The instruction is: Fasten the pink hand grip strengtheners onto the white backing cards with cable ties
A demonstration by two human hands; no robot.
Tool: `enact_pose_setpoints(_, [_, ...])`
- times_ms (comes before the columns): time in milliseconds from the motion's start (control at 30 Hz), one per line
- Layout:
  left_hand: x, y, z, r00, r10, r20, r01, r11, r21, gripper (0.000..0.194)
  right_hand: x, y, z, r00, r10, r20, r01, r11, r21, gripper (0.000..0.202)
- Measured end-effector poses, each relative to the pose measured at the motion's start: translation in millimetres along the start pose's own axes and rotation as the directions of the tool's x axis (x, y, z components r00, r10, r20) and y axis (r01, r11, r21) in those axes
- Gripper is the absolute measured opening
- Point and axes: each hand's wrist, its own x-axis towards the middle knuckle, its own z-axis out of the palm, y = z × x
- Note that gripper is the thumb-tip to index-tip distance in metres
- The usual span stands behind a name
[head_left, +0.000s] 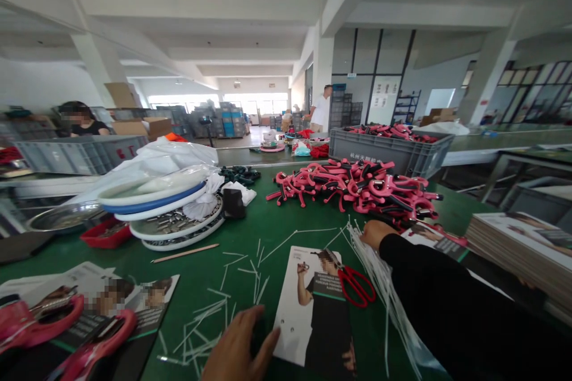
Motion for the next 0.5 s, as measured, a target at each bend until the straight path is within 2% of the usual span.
enact_pose_setpoints(100, [26.0, 35.9, 7.1, 0.997, -0.024, 0.077, 0.015, 0.993, 0.12, 0.048, -5.9, 12.5, -10.5, 0.998, 0.038, -0.044, -0.032, 0.989, 0.144, 0.026])
enact_pose_setpoints(200, [34.5, 52.1, 11.4, 0.99, -0.038, 0.133, 0.02, 0.99, 0.138, 0.044, -14.8, 19.4, -24.4, 0.991, 0.095, -0.096, -0.059, 0.944, 0.326, 0.024])
enact_pose_setpoints(300, [29.8, 54.4, 10.9, 0.984, -0.068, 0.162, 0.056, 0.996, 0.074, 0.038, -31.0, 9.8, -33.4, 0.982, 0.13, -0.137, -0.037, 0.844, 0.535, 0.026])
enact_pose_setpoints(367, [24.0, 52.8, 8.8, 0.983, -0.086, 0.161, 0.08, 0.996, 0.046, 0.037, -50.0, -5.1, -30.3, 0.988, 0.103, -0.114, -0.003, 0.753, 0.658, 0.026])
enact_pose_setpoints(500, [15.0, 47.4, 5.6, 0.978, -0.12, 0.174, 0.12, 0.993, 0.009, 0.033, -102.5, -35.8, -1.1, 0.995, -0.081, 0.065, -0.001, 0.616, 0.788, 0.017])
